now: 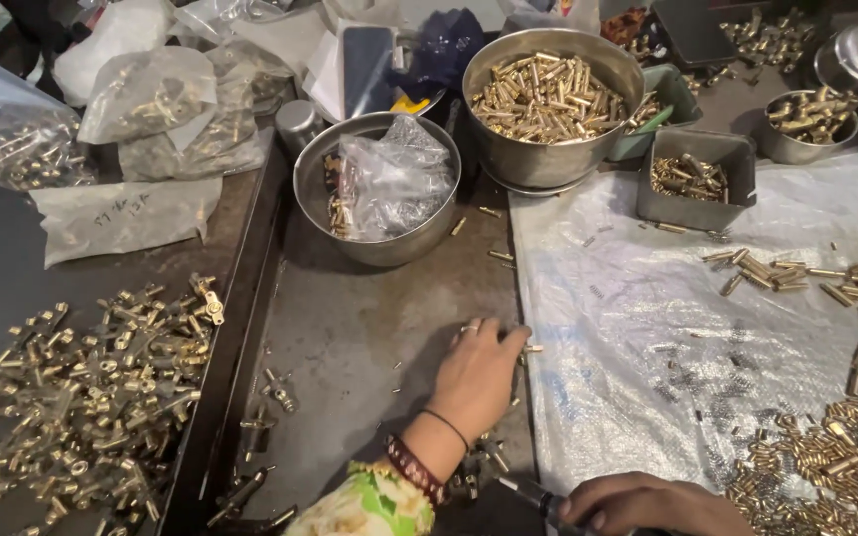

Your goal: The person holds small brass fittings one at a time against the spinning bit of a rotary tool, working each piece and setting it aside on the workbench. At the end they pour a batch of the finished fittings from a metal bowl onto the table and handle the bowl.

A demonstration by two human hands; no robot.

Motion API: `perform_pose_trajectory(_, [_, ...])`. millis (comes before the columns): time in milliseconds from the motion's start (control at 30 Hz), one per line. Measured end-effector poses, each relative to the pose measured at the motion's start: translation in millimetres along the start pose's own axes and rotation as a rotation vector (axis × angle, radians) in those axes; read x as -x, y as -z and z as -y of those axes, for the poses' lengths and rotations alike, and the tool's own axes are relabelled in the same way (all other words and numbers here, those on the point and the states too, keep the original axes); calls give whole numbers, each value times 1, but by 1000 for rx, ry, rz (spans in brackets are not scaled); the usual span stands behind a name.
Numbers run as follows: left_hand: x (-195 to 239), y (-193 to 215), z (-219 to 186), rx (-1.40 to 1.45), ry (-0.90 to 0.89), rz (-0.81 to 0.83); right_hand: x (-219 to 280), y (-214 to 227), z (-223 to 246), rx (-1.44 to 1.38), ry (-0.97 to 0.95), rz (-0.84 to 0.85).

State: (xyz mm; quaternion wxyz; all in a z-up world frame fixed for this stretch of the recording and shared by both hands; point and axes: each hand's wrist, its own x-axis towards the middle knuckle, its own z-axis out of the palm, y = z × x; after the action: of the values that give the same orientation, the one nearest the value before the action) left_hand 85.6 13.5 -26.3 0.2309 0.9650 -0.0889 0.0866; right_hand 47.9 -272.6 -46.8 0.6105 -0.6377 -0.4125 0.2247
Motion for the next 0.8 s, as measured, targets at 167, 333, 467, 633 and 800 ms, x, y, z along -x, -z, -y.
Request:
perform_pose_trajectory(167, [-1, -21, 42, 168, 57, 16, 0, 12, 1, -117, 124, 18])
perform_pose_trajectory(333, [36, -1, 54, 1402, 354, -89, -32, 19, 5, -280, 256, 62])
perform_pose_trajectory(467, [62, -1, 19, 1725, 676, -138, -33, -20, 26, -332, 252, -291])
perform_pose_trajectory(633, [68, 3, -20, 1749, 921, -130, -38, -33, 34, -305, 160, -499])
perform_pose_trajectory(800, [65, 20, -37, 1781, 991, 7, -34, -33, 32, -202, 193, -506])
